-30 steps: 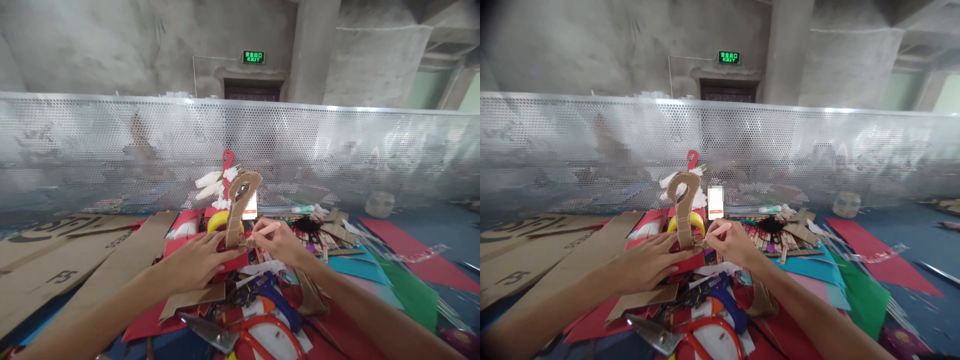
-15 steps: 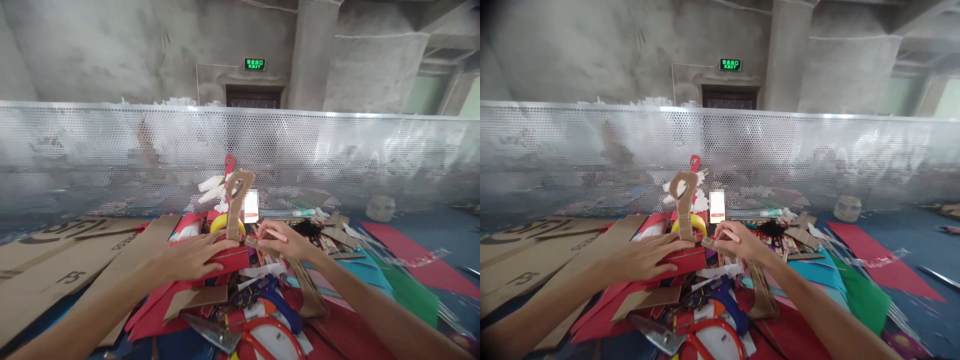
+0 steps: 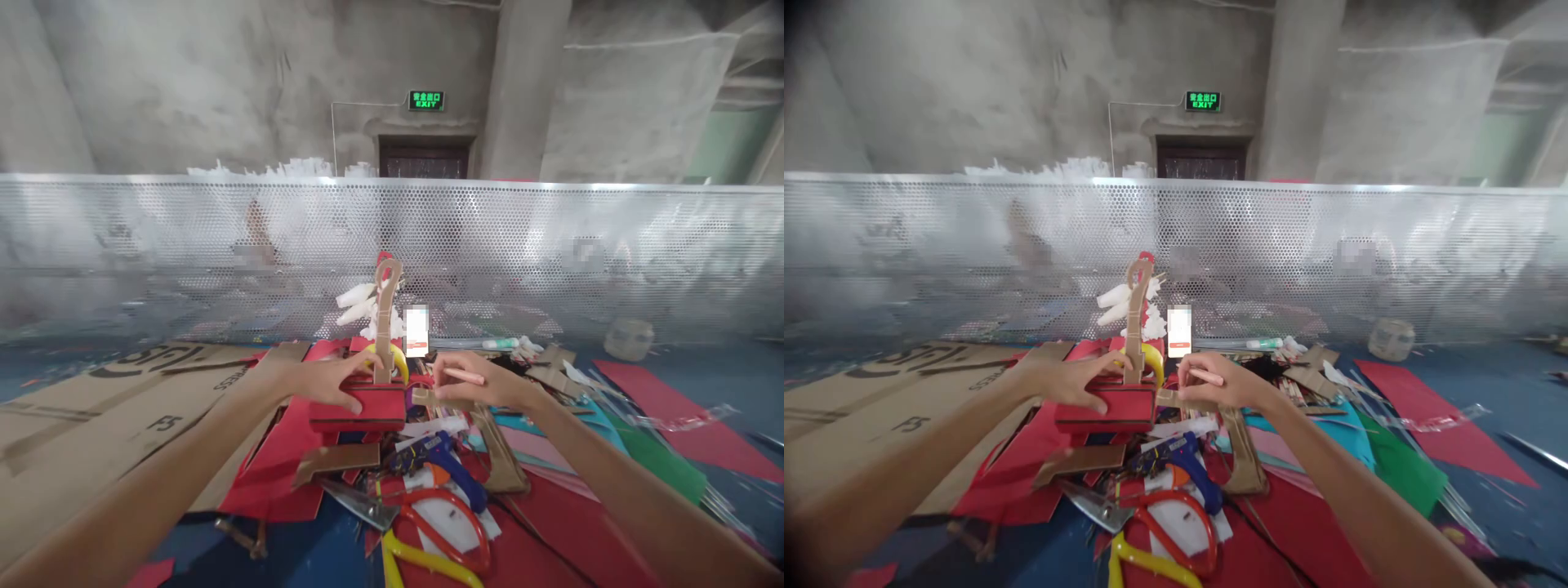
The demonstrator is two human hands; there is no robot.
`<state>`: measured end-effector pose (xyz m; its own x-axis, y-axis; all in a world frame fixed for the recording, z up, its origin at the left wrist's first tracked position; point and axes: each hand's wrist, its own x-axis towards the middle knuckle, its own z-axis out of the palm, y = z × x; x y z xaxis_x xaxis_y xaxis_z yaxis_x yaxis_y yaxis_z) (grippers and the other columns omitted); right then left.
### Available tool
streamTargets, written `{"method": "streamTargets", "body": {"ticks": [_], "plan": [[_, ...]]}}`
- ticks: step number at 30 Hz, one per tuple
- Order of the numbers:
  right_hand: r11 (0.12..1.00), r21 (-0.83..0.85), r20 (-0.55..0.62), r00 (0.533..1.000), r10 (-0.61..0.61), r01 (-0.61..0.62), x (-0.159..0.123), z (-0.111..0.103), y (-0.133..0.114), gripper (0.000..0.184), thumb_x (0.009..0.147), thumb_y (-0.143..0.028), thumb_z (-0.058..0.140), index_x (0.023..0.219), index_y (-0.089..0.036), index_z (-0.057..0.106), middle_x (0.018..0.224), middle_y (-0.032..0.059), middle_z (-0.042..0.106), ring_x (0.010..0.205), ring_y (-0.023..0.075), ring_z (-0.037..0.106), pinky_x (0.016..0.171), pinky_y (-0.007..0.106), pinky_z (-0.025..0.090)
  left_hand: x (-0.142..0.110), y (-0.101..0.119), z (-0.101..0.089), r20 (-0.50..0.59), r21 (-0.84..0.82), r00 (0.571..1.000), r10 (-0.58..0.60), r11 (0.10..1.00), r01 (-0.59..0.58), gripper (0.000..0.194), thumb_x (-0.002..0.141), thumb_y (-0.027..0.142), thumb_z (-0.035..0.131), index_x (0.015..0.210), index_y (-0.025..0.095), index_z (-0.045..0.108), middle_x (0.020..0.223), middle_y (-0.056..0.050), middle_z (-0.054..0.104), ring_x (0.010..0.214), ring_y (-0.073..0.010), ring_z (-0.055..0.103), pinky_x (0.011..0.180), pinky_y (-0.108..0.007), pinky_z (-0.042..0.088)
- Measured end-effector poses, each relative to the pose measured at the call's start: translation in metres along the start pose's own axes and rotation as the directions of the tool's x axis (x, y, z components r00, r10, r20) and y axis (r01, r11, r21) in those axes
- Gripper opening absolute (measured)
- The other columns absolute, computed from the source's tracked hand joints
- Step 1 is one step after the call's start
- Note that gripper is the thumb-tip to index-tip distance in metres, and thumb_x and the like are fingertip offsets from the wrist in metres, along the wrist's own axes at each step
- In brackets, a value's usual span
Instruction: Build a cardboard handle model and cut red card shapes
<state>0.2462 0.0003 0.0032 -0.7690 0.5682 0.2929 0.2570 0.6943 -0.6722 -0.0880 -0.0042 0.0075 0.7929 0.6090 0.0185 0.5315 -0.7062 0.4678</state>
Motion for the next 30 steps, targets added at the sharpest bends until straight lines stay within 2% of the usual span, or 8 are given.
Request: {"method": "streamTargets", "body": {"ticks": [4, 9, 11, 14, 17, 20, 25, 30], "plan": [[1.000, -0.003, -0.016, 1.000, -0.014, 0.014, -0.004, 0.015, -0.009, 0.015, 0.085, -0.032, 0.071, 0.088, -0.019, 0.063, 0.083, -0.0010, 0.061, 0.074, 0.0138, 0.054, 0.067, 0.025, 0.040, 0.000, 0.000, -0.009, -0.002, -0.085, 1.000, 0.025, 0.996, -0.026, 0.063, 0.088, 0.048, 0.066, 0.141, 0.026, 0.039, 0.142, -0.013, 0.053, 0.129, -0.0259, 0.054, 0.109, -0.044, 0.042], [0.998, 0.058, -0.106, 0.994, 0.029, -0.023, -0.013, 0.045, -0.027, 0.016, 0.085, -0.033, 0.071, 0.088, -0.020, 0.061, 0.085, -0.0004, 0.063, 0.077, 0.0155, 0.057, 0.069, 0.025, 0.042, -0.018, 0.025, -0.002, -0.192, 0.290, 0.979, -0.072, 0.949, 0.126, 0.046, 0.093, 0.029, 0.057, 0.137, 0.026, 0.049, 0.135, -0.009, 0.059, 0.122, -0.0264, 0.056, 0.104, -0.043, 0.043], [0.997, 0.074, -0.168, 0.985, 0.030, -0.018, -0.017, 0.056, -0.038, 0.016, 0.085, -0.032, 0.070, 0.087, -0.020, 0.060, 0.085, -0.0001, 0.064, 0.079, 0.0162, 0.059, 0.071, 0.026, 0.044, -0.025, 0.040, 0.003, -0.309, 0.343, 0.949, -0.066, 0.923, 0.176, 0.037, 0.094, 0.026, 0.052, 0.131, 0.023, 0.055, 0.131, -0.009, 0.060, 0.122, -0.0258, 0.056, 0.105, -0.041, 0.041], [0.997, 0.082, -0.217, 0.976, 0.015, 0.003, -0.021, 0.072, -0.052, 0.015, 0.087, -0.033, 0.068, 0.088, -0.020, 0.059, 0.082, 0.0001, 0.064, 0.077, 0.0167, 0.061, 0.070, 0.026, 0.045, -0.034, 0.064, 0.015, -0.395, 0.175, 0.908, -0.138, 0.959, 0.222, 0.030, 0.099, 0.028, 0.044, 0.125, 0.020, 0.057, 0.120, -0.009, 0.066, 0.112, -0.0220, 0.062, 0.098, -0.037, 0.046], [1.000, 0.002, -0.232, 0.973, 0.016, -0.016, -0.026, 0.087, -0.061, 0.017, 0.086, -0.035, 0.068, 0.089, -0.020, 0.059, 0.082, 0.0007, 0.065, 0.073, 0.0165, 0.059, 0.066, 0.026, 0.043, -0.044, 0.079, 0.035, -0.201, -0.095, 0.957, -0.209, 0.976, 0.194, 0.035, 0.099, 0.035, 0.048, 0.131, 0.022, 0.052, 0.111, -0.008, 0.070, 0.100, -0.0204, 0.067, 0.085, -0.034, 0.051], [0.994, -0.037, -0.246, 0.965, 0.094, -0.107, -0.031, 0.106, -0.063, 0.022, 0.083, -0.038, 0.072, 0.086, -0.020, 0.058, 0.071, -0.0025, 0.060, 0.063, 0.0139, 0.050, 0.058, 0.024, 0.036, -0.053, 0.082, 0.065, -0.030, -0.258, 0.990, -0.138, 0.958, 0.126, 0.052, 0.089, 0.036, 0.065, 0.137, 0.024, 0.049, 0.110, -0.007, 0.071, 0.094, -0.0209, 0.068, 0.078, -0.031, 0.052], [0.991, 0.051, -0.272, 0.953, 0.130, -0.121, -0.034, 0.136, -0.058, 0.023, 0.082, -0.035, 0.072, 0.082, -0.021, 0.055, 0.062, -0.0062, 0.050, 0.058, 0.0120, 0.043, 0.054, 0.023, 0.032, -0.061, 0.073, 0.110, -0.256, -0.217, 0.961, -0.102, 0.975, 0.046, 0.043, 0.086, 0.042, 0.070, 0.123, 0.021, 0.062, 0.104, -0.006, 0.072, 0.088, -0.0203, 0.066, 0.078, -0.030, 0.050], [0.993, 0.032, -0.323, 0.939, 0.117, -0.113, -0.035, 0.150, -0.056, 0.014, 0.086, -0.032, 0.068, 0.088, -0.021, 0.059, 0.072, -0.0014, 0.062, 0.066, 0.0160, 0.056, 0.061, 0.027, 0.041, -0.062, 0.063, 0.122, -0.323, -0.168, 0.940, -0.109, 0.984, 0.057, 0.036, 0.088, 0.043, 0.068, 0.117, 0.020, 0.068, 0.109, -0.008, 0.073, 0.095, -0.0219, 0.066, 0.085, -0.031, 0.049]]}}
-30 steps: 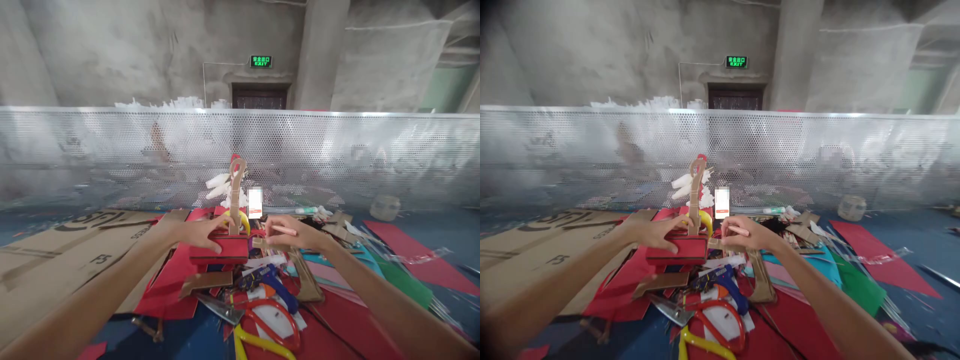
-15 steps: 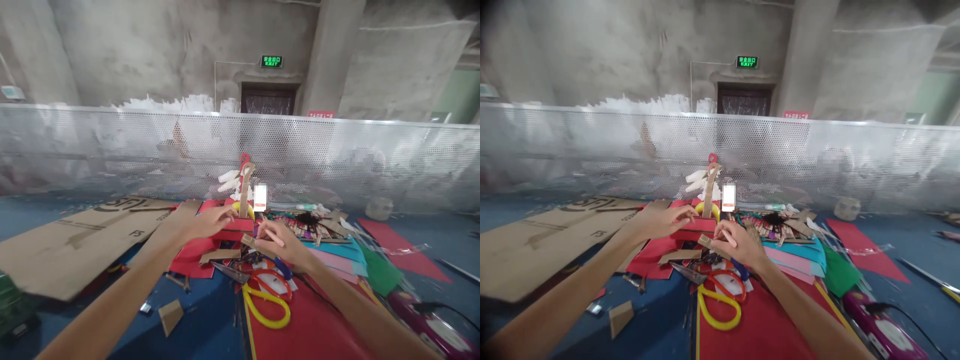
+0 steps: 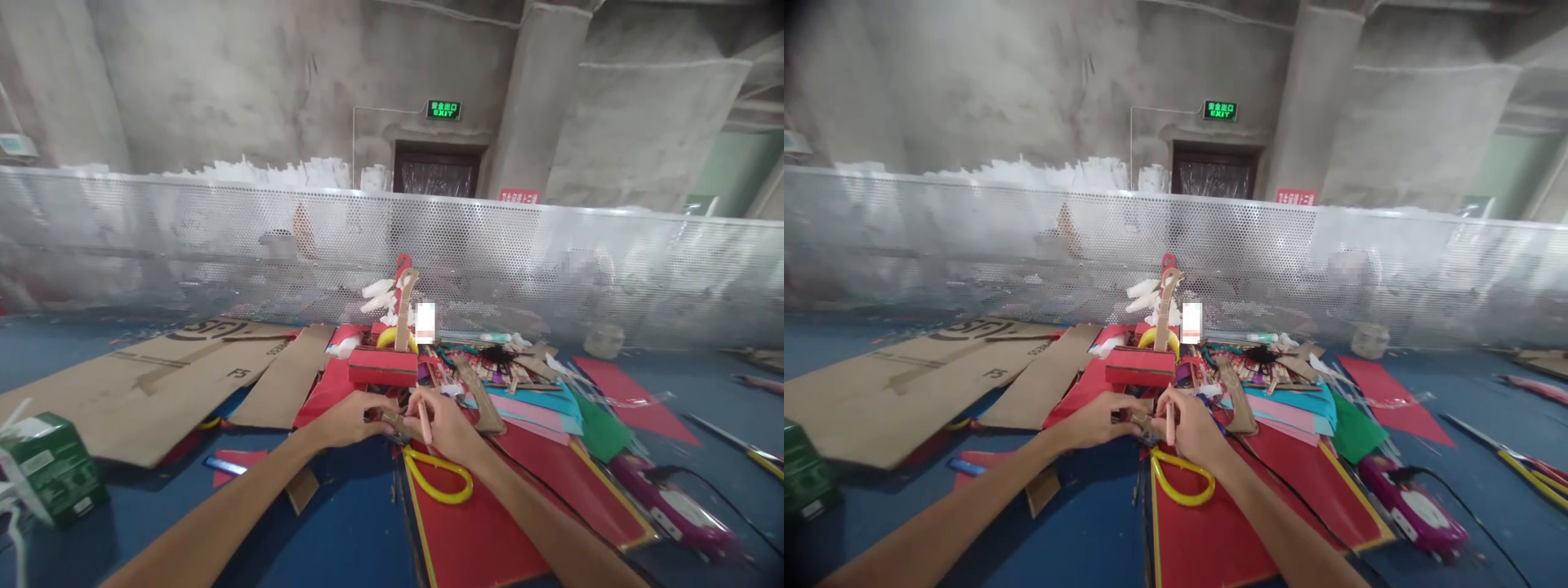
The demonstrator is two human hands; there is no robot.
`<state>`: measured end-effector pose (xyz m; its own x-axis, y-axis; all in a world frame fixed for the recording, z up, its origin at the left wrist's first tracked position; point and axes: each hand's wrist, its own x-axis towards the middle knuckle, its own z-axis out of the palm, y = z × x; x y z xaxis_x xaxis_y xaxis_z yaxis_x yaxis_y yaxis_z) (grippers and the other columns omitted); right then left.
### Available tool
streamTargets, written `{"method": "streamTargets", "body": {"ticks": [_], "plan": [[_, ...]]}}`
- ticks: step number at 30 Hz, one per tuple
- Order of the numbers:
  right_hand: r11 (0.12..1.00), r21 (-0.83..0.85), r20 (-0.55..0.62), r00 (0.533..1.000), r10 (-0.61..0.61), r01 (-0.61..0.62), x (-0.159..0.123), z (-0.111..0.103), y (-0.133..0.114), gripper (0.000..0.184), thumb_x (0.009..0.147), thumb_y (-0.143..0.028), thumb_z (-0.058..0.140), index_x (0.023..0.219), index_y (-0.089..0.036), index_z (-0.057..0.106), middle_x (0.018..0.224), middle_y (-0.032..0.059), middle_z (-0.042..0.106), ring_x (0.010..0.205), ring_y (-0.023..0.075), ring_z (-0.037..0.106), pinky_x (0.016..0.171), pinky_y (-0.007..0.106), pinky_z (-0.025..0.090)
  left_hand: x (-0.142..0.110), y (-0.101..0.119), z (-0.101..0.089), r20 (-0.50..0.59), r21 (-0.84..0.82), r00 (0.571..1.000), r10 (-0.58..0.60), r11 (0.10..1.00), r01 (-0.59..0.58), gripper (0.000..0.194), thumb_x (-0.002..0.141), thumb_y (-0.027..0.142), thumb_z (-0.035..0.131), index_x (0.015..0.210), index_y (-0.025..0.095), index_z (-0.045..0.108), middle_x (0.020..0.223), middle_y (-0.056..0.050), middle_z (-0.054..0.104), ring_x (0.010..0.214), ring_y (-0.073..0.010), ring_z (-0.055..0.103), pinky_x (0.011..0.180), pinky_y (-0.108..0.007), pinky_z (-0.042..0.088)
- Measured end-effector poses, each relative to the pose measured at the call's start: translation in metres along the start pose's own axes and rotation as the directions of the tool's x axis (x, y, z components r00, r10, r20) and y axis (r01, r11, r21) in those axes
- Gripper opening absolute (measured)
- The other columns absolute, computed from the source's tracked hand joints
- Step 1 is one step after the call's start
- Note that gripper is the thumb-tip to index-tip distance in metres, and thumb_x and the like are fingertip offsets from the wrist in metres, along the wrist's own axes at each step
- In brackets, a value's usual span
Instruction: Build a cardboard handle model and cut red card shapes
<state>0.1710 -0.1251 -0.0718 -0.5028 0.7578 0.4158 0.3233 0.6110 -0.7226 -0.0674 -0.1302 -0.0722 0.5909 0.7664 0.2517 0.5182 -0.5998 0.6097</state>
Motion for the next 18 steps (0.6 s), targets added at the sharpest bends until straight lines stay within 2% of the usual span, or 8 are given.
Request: {"method": "streamTargets", "body": {"ticks": [1, 3, 6, 9, 13, 18], "plan": [[1.000, -0.013, -0.032, 0.999, -0.019, 0.019, -0.002, 0.000, -0.001, 0.012, 0.088, -0.032, 0.065, 0.094, -0.022, 0.062, 0.081, 0.0011, 0.067, 0.073, 0.0182, 0.061, 0.068, 0.028, 0.045, -0.001, -0.002, 0.000, -0.001, 0.013, 1.000, -0.005, 1.000, 0.005, 0.036, 0.088, 0.042, 0.068, 0.115, 0.019, 0.069, 0.109, -0.008, 0.073, 0.094, -0.0218, 0.066, 0.084, -0.031, 0.049], [0.998, -0.025, -0.090, 0.994, -0.061, 0.059, -0.009, -0.001, -0.005, 0.021, 0.096, -0.033, 0.055, 0.112, -0.023, 0.064, 0.100, 0.0059, 0.071, 0.091, 0.0216, 0.065, 0.082, 0.032, 0.047, -0.002, -0.005, 0.001, 0.009, 0.028, 1.000, -0.008, 1.000, 0.008, 0.035, 0.088, 0.042, 0.068, 0.114, 0.019, 0.069, 0.110, -0.009, 0.073, 0.091, -0.0211, 0.066, 0.081, -0.030, 0.049], [0.994, 0.009, -0.066, 0.992, -0.107, 0.108, -0.019, -0.002, -0.012, 0.031, 0.102, -0.036, 0.045, 0.120, -0.024, 0.068, 0.113, 0.0074, 0.072, 0.100, 0.0219, 0.067, 0.089, 0.033, 0.047, -0.004, -0.009, 0.001, 0.034, 0.034, 0.999, -0.017, 0.999, 0.016, 0.037, 0.087, 0.042, 0.069, 0.117, 0.019, 0.068, 0.107, -0.007, 0.074, 0.087, -0.0201, 0.066, 0.077, -0.028, 0.049], [0.995, 0.040, -0.007, 0.996, -0.093, 0.093, -0.022, 0.001, -0.015, 0.027, 0.101, -0.034, 0.047, 0.110, -0.022, 0.070, 0.102, 0.0059, 0.075, 0.090, 0.0196, 0.069, 0.082, 0.030, 0.049, -0.003, -0.011, 0.000, 0.043, 0.073, 0.999, -0.017, 0.997, 0.014, 0.035, 0.087, 0.041, 0.070, 0.115, 0.021, 0.069, 0.103, -0.006, 0.074, 0.088, -0.0202, 0.066, 0.079, -0.028, 0.049], [0.998, 0.028, 0.008, 0.998, -0.060, 0.060, -0.019, 0.006, -0.012, 0.012, 0.094, -0.026, 0.056, 0.100, -0.021, 0.065, 0.085, 0.0018, 0.074, 0.072, 0.0162, 0.068, 0.065, 0.025, 0.047, -0.002, -0.009, -0.002, 0.035, 0.152, 0.999, 0.029, 0.988, -0.034, 0.029, 0.086, 0.038, 0.072, 0.111, 0.023, 0.070, 0.107, -0.005, 0.073, 0.096, -0.0206, 0.066, 0.083, -0.028, 0.048], [0.989, -0.088, -0.013, 0.992, -0.123, 0.122, -0.020, 0.010, -0.011, 0.006, 0.090, -0.021, 0.061, 0.088, -0.022, 0.066, 0.082, -0.0008, 0.074, 0.071, 0.0141, 0.068, 0.066, 0.024, 0.045, -0.003, -0.005, -0.005, 0.053, 0.183, 0.996, 0.066, 0.980, -0.075, 0.029, 0.087, 0.033, 0.073, 0.114, 0.024, 0.070, 0.107, -0.004, 0.072, 0.097, -0.0196, 0.066, 0.084, -0.028, 0.047]]}}
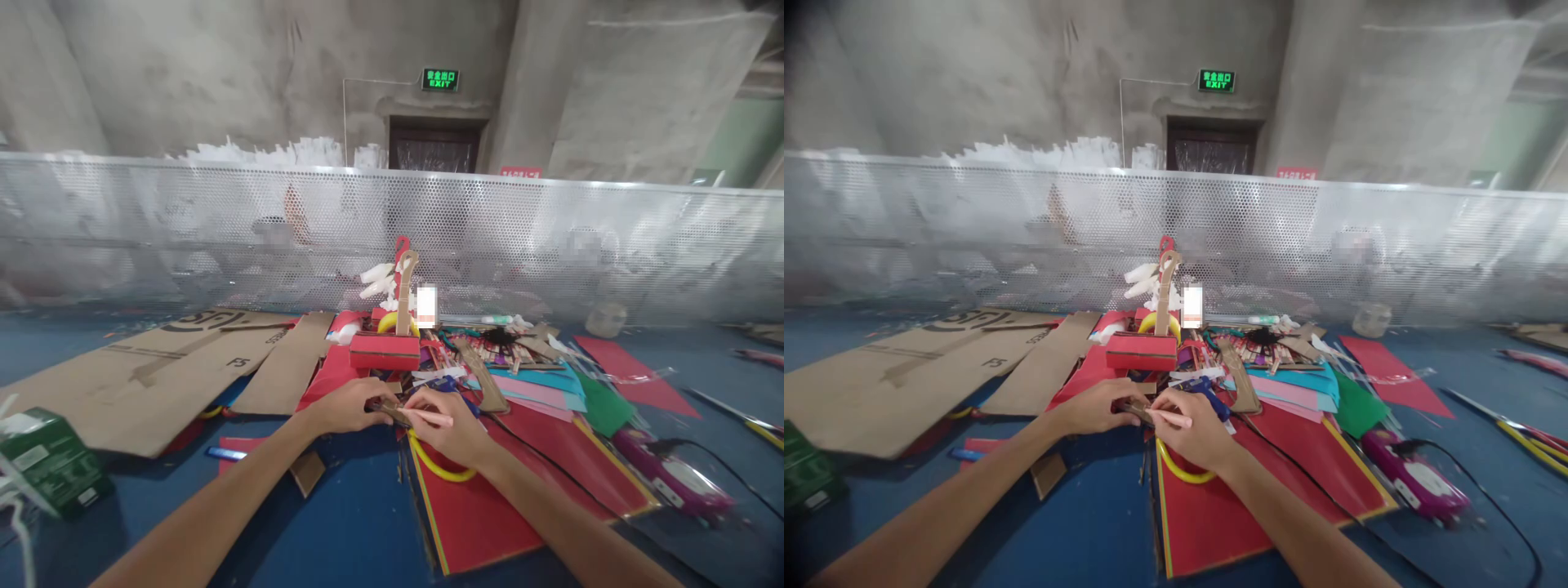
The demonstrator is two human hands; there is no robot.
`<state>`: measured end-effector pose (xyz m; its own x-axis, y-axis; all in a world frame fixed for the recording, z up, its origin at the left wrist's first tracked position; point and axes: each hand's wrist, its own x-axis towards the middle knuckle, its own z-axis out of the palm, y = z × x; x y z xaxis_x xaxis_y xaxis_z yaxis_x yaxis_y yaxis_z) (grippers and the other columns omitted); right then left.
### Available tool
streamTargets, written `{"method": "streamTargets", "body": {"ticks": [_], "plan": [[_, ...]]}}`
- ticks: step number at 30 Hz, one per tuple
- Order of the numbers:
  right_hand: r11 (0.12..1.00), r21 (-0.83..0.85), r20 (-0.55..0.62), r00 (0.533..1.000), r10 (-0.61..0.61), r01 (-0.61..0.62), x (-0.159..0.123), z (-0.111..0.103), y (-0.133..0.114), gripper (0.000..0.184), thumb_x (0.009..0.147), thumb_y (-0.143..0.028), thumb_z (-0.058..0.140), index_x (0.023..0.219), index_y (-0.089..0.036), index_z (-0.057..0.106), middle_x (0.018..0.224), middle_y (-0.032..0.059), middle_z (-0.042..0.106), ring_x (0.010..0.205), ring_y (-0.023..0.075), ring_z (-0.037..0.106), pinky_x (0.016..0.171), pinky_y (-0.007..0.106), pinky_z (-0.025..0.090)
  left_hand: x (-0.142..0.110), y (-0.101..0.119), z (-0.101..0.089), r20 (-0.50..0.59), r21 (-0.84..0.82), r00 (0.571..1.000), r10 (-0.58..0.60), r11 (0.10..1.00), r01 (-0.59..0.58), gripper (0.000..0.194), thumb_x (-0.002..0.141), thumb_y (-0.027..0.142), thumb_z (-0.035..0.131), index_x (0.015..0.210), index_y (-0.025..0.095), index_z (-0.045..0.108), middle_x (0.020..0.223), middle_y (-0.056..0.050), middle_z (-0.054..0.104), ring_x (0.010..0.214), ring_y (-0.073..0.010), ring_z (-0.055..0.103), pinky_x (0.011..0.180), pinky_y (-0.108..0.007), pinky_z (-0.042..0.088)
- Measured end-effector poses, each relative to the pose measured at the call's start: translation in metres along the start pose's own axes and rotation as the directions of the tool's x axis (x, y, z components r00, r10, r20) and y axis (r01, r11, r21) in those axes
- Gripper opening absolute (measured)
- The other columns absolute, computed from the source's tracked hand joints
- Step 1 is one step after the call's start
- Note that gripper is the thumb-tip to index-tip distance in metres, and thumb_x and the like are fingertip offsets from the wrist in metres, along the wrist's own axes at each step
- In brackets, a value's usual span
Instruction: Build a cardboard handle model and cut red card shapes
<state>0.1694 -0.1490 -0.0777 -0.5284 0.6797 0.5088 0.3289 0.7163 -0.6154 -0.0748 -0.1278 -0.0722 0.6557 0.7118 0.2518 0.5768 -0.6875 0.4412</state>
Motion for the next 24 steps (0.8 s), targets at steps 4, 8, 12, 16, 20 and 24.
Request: {"method": "streamTargets", "body": {"ticks": [4, 8, 12, 16, 20, 24], "plan": [[1.000, -0.025, -0.005, 1.000, 0.008, -0.008, -0.0016, 0.0008, -0.0011, 0.004, 0.089, -0.019, 0.062, 0.088, -0.022, 0.065, 0.080, -0.0022, 0.073, 0.070, 0.0128, 0.067, 0.066, 0.023, 0.045, -0.0001, -0.0020, 0.0009, 0.000, -0.017, 1.000, 0.018, 1.000, -0.018, 0.030, 0.086, 0.032, 0.073, 0.115, 0.024, 0.070, 0.107, -0.004, 0.072, 0.095, -0.0187, 0.067, 0.083, -0.027, 0.048], [0.999, -0.032, 0.011, 1.000, 0.014, -0.013, -0.0016, 0.0007, -0.0015, 0.005, 0.089, -0.019, 0.062, 0.089, -0.022, 0.066, 0.083, -0.0018, 0.074, 0.074, 0.0132, 0.069, 0.069, 0.023, 0.045, -0.0003, -0.0031, 0.0017, -0.002, -0.013, 1.000, 0.024, 1.000, -0.024, 0.030, 0.086, 0.032, 0.073, 0.114, 0.024, 0.070, 0.106, -0.005, 0.073, 0.092, -0.0185, 0.067, 0.081, -0.027, 0.048], [0.999, -0.030, 0.015, 1.000, 0.017, -0.016, -0.0015, 0.0008, -0.0013, 0.006, 0.090, -0.019, 0.061, 0.089, -0.022, 0.066, 0.083, -0.0015, 0.075, 0.074, 0.0138, 0.069, 0.069, 0.023, 0.045, -0.0009, -0.0018, 0.0013, 0.003, -0.036, 1.000, 0.030, 0.999, -0.030, 0.030, 0.086, 0.031, 0.073, 0.114, 0.024, 0.070, 0.105, -0.005, 0.073, 0.091, -0.0183, 0.068, 0.080, -0.026, 0.048], [0.999, -0.044, 0.029, 0.999, 0.015, -0.014, -0.0013, 0.0006, -0.0011, 0.006, 0.089, -0.019, 0.062, 0.089, -0.022, 0.067, 0.083, -0.0019, 0.074, 0.073, 0.0140, 0.068, 0.068, 0.024, 0.044, -0.0008, 0.0010, -0.0003, 0.025, -0.049, 0.999, 0.031, 0.998, -0.029, 0.028, 0.087, 0.032, 0.071, 0.114, 0.023, 0.070, 0.107, -0.005, 0.073, 0.092, -0.0181, 0.068, 0.080, -0.026, 0.049], [0.998, -0.056, 0.026, 1.000, 0.016, -0.014, -0.0008, -0.0006, -0.0021, 0.006, 0.089, -0.019, 0.062, 0.089, -0.022, 0.067, 0.083, -0.0018, 0.075, 0.073, 0.0143, 0.068, 0.069, 0.024, 0.044, 0.0003, 0.0032, -0.0024, 0.039, -0.023, 0.999, 0.017, 1.000, -0.016, 0.028, 0.088, 0.035, 0.070, 0.113, 0.022, 0.070, 0.107, -0.006, 0.073, 0.093, -0.0193, 0.067, 0.081, -0.027, 0.048], [0.998, -0.057, 0.048, 0.999, 0.011, -0.009, 0.0000, -0.0014, -0.0033, 0.007, 0.090, -0.021, 0.061, 0.091, -0.023, 0.068, 0.086, -0.0009, 0.075, 0.077, 0.0155, 0.069, 0.072, 0.025, 0.045, 0.0012, 0.0038, -0.0031, 0.045, 0.014, 0.999, 0.002, 1.000, -0.003, 0.029, 0.089, 0.037, 0.069, 0.113, 0.022, 0.070, 0.106, -0.006, 0.073, 0.092, -0.0198, 0.067, 0.081, -0.028, 0.049]]}}
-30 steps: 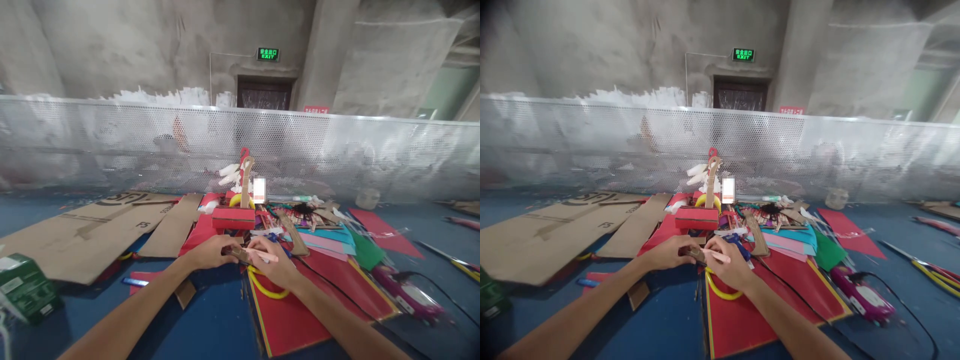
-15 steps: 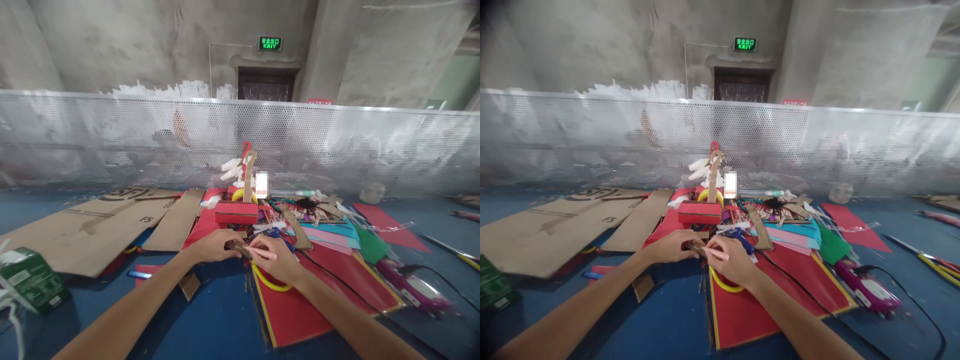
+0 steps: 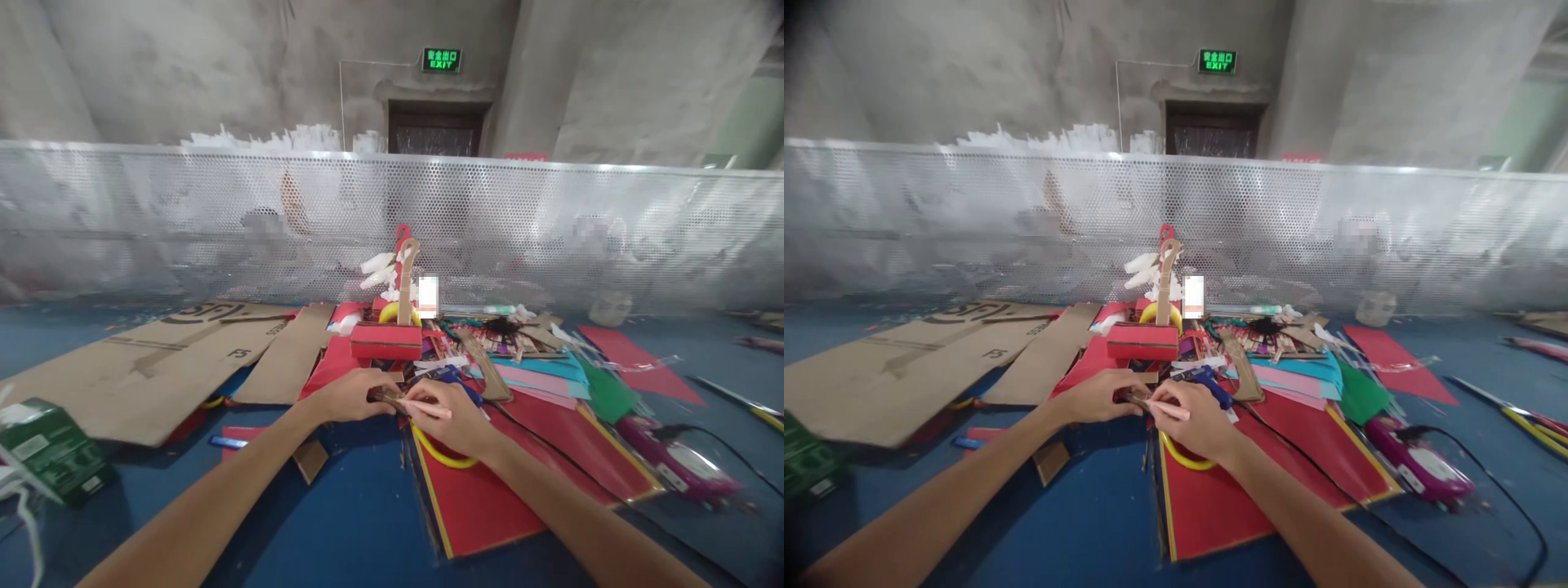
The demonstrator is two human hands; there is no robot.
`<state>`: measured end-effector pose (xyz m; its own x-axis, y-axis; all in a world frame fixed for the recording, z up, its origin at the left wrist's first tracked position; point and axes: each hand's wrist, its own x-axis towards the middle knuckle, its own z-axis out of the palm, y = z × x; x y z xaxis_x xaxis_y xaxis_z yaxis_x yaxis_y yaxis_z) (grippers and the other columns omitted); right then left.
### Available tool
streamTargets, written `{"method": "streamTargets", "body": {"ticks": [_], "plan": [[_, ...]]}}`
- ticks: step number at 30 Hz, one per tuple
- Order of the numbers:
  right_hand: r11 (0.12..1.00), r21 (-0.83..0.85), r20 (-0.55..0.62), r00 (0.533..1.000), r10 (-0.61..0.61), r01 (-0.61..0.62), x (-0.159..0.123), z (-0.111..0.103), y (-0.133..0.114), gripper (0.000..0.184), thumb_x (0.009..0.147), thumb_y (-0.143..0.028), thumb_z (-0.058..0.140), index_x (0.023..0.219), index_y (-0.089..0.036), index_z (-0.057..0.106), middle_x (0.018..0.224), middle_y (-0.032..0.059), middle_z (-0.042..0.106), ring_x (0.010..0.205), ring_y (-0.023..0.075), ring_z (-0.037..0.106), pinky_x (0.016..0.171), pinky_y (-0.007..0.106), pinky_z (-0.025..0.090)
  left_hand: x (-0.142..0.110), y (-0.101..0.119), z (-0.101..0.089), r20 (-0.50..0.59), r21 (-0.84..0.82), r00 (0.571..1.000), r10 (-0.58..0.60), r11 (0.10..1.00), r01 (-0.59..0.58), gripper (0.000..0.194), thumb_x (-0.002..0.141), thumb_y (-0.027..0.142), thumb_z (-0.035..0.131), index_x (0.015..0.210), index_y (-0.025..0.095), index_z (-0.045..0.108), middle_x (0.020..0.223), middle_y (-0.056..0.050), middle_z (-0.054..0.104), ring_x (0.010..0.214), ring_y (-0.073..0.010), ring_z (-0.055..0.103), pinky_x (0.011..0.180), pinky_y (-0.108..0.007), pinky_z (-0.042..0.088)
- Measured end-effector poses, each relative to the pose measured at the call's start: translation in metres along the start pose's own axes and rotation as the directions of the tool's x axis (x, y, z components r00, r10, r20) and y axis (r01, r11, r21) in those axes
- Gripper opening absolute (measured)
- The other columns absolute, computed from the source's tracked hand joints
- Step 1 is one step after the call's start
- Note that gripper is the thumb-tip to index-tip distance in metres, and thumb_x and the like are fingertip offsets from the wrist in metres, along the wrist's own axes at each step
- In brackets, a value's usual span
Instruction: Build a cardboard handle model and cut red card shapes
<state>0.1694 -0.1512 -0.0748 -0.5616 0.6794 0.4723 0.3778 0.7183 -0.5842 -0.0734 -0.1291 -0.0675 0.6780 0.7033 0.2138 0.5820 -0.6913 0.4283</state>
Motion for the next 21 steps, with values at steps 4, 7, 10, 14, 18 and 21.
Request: {"method": "streamTargets", "body": {"ticks": [4, 7, 10, 14, 18, 21], "plan": [[1.000, -0.019, -0.002, 1.000, -0.006, 0.006, -0.0004, 0.0005, -0.0004, 0.007, 0.089, -0.020, 0.062, 0.090, -0.023, 0.068, 0.087, -0.0011, 0.075, 0.078, 0.0156, 0.068, 0.073, 0.025, 0.045, -0.0003, -0.0005, 0.0005, 0.002, 0.008, 1.000, 0.017, 1.000, -0.017, 0.029, 0.089, 0.039, 0.068, 0.113, 0.023, 0.070, 0.107, -0.006, 0.073, 0.092, -0.0192, 0.067, 0.081, -0.028, 0.048], [1.000, -0.022, -0.004, 1.000, -0.017, 0.016, -0.0013, 0.0007, -0.0001, 0.006, 0.089, -0.020, 0.062, 0.090, -0.022, 0.068, 0.086, -0.0014, 0.074, 0.079, 0.0153, 0.068, 0.073, 0.025, 0.045, -0.0004, -0.0010, 0.0007, -0.003, 0.008, 1.000, 0.021, 1.000, -0.021, 0.029, 0.089, 0.039, 0.069, 0.112, 0.022, 0.070, 0.106, -0.005, 0.073, 0.091, -0.0188, 0.067, 0.080, -0.027, 0.048], [0.999, -0.023, 0.001, 0.999, -0.036, 0.036, -0.0020, 0.0005, 0.0009, 0.008, 0.090, -0.020, 0.062, 0.093, -0.023, 0.069, 0.089, -0.0018, 0.075, 0.081, 0.0151, 0.068, 0.075, 0.025, 0.045, -0.0003, -0.0015, 0.0007, -0.005, 0.004, 1.000, 0.024, 1.000, -0.024, 0.028, 0.088, 0.038, 0.070, 0.112, 0.022, 0.070, 0.105, -0.005, 0.073, 0.091, -0.0184, 0.067, 0.080, -0.027, 0.048], [0.999, -0.023, -0.024, 0.999, -0.046, 0.045, -0.0025, 0.0012, 0.0015, 0.006, 0.089, -0.019, 0.062, 0.089, -0.022, 0.067, 0.085, -0.0013, 0.074, 0.079, 0.0155, 0.067, 0.073, 0.025, 0.045, -0.0004, -0.0007, 0.0008, -0.001, -0.013, 1.000, 0.021, 1.000, -0.021, 0.028, 0.087, 0.036, 0.070, 0.113, 0.023, 0.070, 0.105, -0.005, 0.074, 0.090, -0.0184, 0.067, 0.079, -0.026, 0.048], [0.999, 0.010, -0.029, 0.999, -0.045, 0.045, -0.0024, 0.0013, 0.0005, 0.006, 0.090, -0.022, 0.061, 0.089, -0.022, 0.067, 0.084, 0.0003, 0.075, 0.077, 0.0164, 0.068, 0.071, 0.026, 0.046, -0.0001, 0.0012, 0.0012, 0.012, -0.019, 1.000, 0.021, 1.000, -0.021, 0.028, 0.088, 0.037, 0.069, 0.112, 0.023, 0.070, 0.107, -0.005, 0.074, 0.089, -0.0184, 0.067, 0.077, -0.026, 0.048], [0.996, 0.087, -0.076, 0.997, -0.023, 0.029, -0.0014, -0.0051, 0.0003, 0.008, 0.092, -0.027, 0.061, 0.089, -0.022, 0.066, 0.083, 0.0014, 0.074, 0.075, 0.0168, 0.069, 0.068, 0.026, 0.048, 0.0004, 0.0008, -0.0021, -0.012, -0.040, 1.000, 0.020, 0.999, -0.020, 0.027, 0.087, 0.038, 0.069, 0.109, 0.023, 0.070, 0.103, -0.005, 0.073, 0.086, -0.0178, 0.066, 0.074, -0.026, 0.048]]}}
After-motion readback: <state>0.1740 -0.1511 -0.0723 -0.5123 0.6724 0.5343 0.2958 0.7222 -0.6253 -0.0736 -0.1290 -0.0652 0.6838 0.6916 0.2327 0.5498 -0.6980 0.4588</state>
